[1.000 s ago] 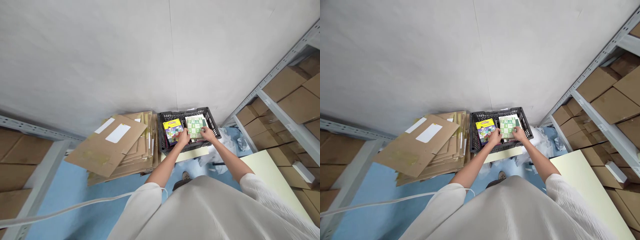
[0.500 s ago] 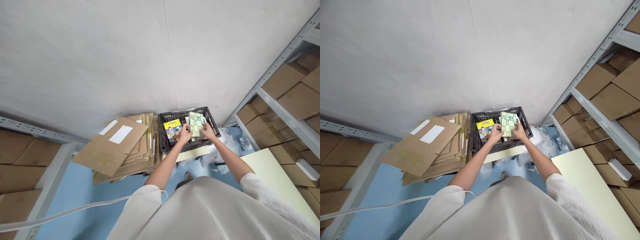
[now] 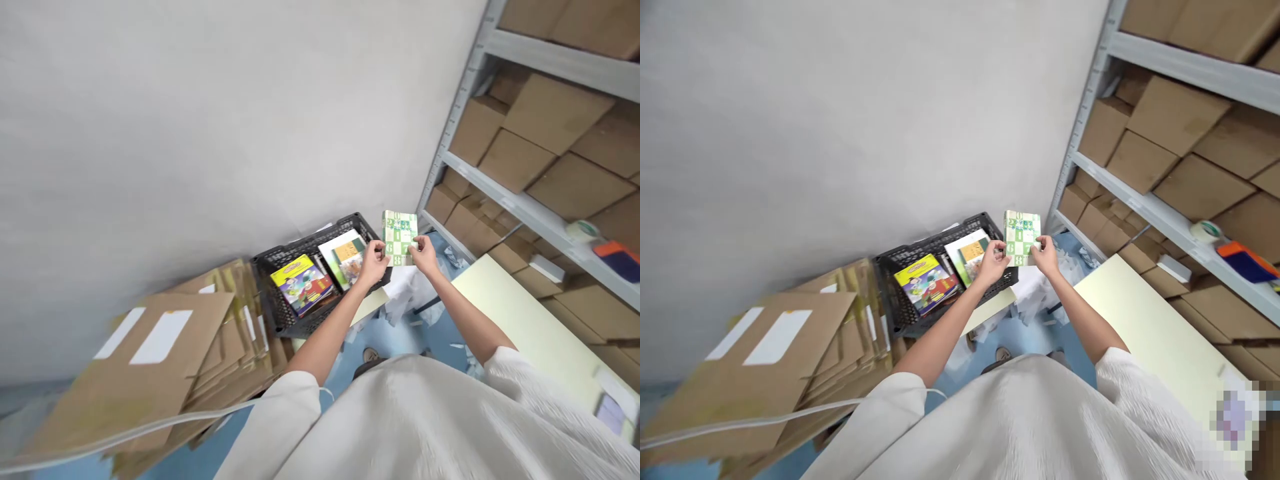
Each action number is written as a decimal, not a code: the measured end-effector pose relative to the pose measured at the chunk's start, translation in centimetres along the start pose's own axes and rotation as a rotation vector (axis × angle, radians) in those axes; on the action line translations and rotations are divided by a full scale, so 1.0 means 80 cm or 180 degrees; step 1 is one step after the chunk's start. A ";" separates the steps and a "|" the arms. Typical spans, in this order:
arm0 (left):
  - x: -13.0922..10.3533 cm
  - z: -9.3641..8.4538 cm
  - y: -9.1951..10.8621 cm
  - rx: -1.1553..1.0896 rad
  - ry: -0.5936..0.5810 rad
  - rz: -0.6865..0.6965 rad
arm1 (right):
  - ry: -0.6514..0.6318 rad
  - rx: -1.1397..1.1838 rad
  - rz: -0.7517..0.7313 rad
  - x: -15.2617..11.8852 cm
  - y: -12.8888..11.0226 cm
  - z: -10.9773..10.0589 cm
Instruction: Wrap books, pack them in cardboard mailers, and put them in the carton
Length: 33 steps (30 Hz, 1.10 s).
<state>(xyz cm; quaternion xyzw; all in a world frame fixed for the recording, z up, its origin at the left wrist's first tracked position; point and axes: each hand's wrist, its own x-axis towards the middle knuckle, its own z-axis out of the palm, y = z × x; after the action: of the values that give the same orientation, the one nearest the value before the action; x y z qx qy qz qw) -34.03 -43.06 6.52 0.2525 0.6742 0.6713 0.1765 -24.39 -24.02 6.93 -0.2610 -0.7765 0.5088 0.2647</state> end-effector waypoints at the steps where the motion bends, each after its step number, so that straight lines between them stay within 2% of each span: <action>1: 0.005 0.024 -0.003 0.0025 -0.0118 -0.0002 | 0.0115 -0.0029 0.0105 -0.004 0.011 -0.025; 6: 0.014 0.155 -0.029 0.0178 -0.0723 -0.0061 | 0.0652 -0.0216 0.0691 -0.043 0.082 -0.153; 11: -0.007 0.286 -0.060 0.0363 -0.1382 -0.0373 | 0.1010 -0.0426 0.1229 -0.097 0.158 -0.270; 15: -0.029 0.380 -0.085 0.0716 -0.1635 -0.0565 | 0.1170 -0.0528 0.1746 -0.137 0.219 -0.345; 18: -0.043 0.440 -0.107 0.0988 -0.1708 -0.0679 | 0.1228 -0.0568 0.2058 -0.161 0.262 -0.383; 21: -0.056 0.488 -0.129 0.1164 -0.1792 -0.0899 | 0.1322 -0.0575 0.2350 -0.183 0.296 -0.407; 25: -0.069 0.537 -0.153 0.1342 -0.1941 -0.1078 | 0.1426 -0.0560 0.2659 -0.205 0.330 -0.428; 29: -0.071 0.571 -0.172 0.1426 -0.2175 -0.1083 | 0.1604 -0.0449 0.2765 -0.216 0.358 -0.442; 33: -0.064 0.591 -0.189 0.1559 -0.2443 -0.1032 | 0.1882 -0.0145 0.2805 -0.219 0.377 -0.450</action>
<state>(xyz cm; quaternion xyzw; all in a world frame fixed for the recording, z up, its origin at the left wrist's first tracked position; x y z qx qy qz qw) -4.15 -7.03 -10.77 0.4077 0.7293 0.3150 0.4502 16.77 -1.97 -11.35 -0.7005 -0.4963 0.4595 0.2278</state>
